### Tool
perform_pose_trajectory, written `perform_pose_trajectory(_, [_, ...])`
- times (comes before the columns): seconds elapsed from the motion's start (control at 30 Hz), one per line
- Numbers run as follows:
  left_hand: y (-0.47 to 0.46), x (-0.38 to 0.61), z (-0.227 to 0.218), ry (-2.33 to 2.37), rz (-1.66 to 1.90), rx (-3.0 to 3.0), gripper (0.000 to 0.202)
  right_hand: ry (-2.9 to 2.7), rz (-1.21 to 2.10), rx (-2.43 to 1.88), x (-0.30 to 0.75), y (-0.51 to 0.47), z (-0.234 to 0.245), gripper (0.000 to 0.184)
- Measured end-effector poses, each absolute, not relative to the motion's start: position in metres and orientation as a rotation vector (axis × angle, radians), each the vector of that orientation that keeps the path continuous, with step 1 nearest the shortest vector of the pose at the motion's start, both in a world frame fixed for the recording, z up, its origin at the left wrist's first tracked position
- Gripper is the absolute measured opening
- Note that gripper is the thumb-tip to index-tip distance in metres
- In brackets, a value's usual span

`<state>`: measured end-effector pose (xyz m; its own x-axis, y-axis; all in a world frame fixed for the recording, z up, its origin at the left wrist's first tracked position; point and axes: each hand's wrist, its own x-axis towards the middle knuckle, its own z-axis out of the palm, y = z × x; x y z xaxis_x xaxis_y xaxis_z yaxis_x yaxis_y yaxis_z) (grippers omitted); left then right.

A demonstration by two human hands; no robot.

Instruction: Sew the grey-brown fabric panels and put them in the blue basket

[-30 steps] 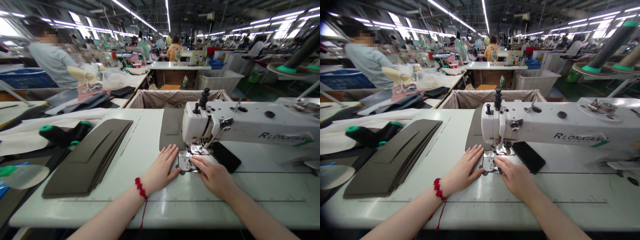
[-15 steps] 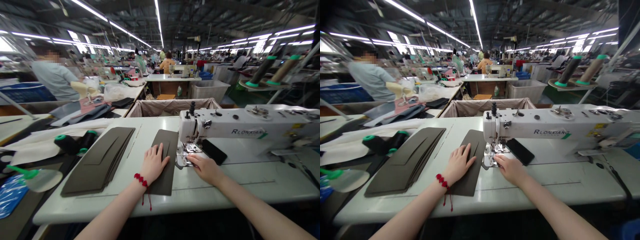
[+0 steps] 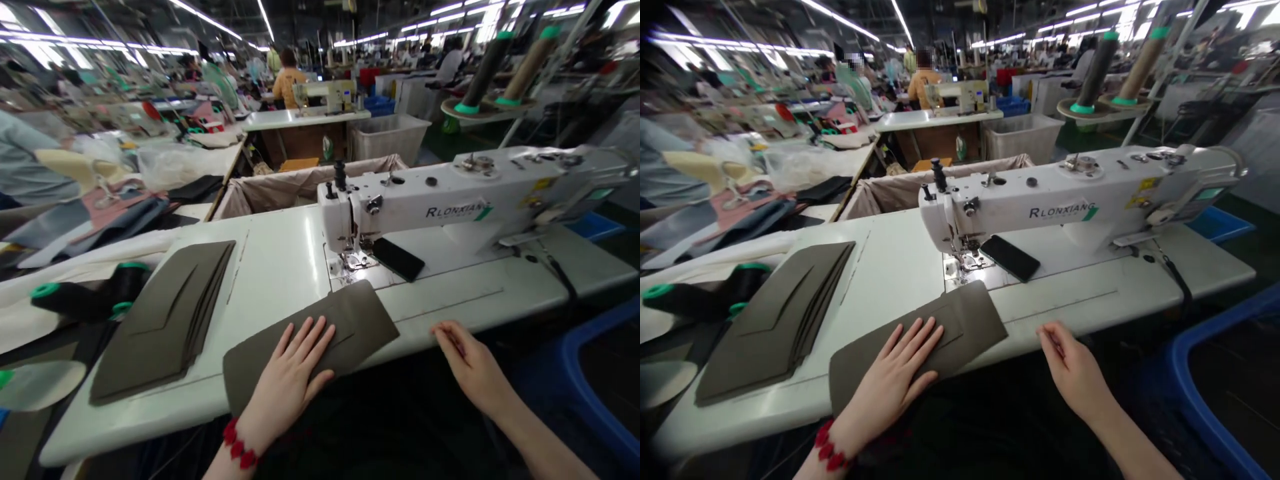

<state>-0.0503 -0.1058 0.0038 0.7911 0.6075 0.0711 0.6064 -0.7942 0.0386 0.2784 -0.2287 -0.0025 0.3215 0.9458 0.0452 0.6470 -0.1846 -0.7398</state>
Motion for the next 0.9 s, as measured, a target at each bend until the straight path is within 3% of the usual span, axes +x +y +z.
perform_pose_trajectory(0.17, [-0.078, -0.037, 0.018, 0.751, 0.067, 2.933, 0.063, -1.463, 0.722, -1.989, 0.258, -0.252, -0.019, 0.020])
perform_pose_trajectory(0.53, [-0.132, 0.049, 0.009, 0.902, 0.336, 2.725, 0.055, -1.512, 0.654, -2.009, 0.241, -0.254, -0.030, 0.016])
perform_pose_trajectory(0.73, [-0.126, 0.051, 0.006, 0.933, 0.321, 2.785, 0.062, -1.457, 0.665, -1.991, 0.249, -0.252, -0.027, 0.017])
perform_pose_trajectory(0.9, [-0.116, 0.023, 0.017, 0.909, 0.256, 2.648, 0.036, -1.257, 0.715, -1.855, 0.255, -0.245, -0.018, 0.025])
